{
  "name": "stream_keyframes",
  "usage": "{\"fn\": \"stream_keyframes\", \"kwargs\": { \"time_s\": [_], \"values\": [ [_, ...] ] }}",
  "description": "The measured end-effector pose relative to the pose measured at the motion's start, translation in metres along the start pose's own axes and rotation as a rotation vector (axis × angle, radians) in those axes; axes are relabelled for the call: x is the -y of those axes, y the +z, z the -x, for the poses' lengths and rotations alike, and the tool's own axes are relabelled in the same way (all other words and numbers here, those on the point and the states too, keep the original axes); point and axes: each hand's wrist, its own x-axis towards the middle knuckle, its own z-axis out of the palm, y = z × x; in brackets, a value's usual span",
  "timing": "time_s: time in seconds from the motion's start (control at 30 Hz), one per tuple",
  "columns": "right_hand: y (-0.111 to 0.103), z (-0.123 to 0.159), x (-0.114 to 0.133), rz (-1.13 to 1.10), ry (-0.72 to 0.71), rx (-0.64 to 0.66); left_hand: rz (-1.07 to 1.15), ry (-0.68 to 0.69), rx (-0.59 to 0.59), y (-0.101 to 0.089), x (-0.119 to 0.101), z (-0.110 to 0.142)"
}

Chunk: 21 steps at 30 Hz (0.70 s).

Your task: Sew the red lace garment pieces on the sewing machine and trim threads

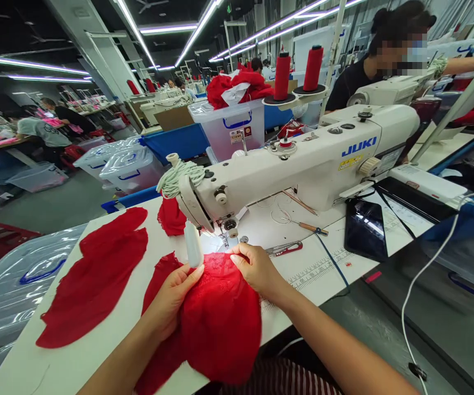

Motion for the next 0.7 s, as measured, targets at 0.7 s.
{"fn": "stream_keyframes", "kwargs": {
  "time_s": [0.7],
  "values": [
    [0.002, 0.015, -0.001, 0.377, -0.583, -0.251, -0.07, -0.038, 0.063, -0.003, 0.006, 0.0]
  ]
}}
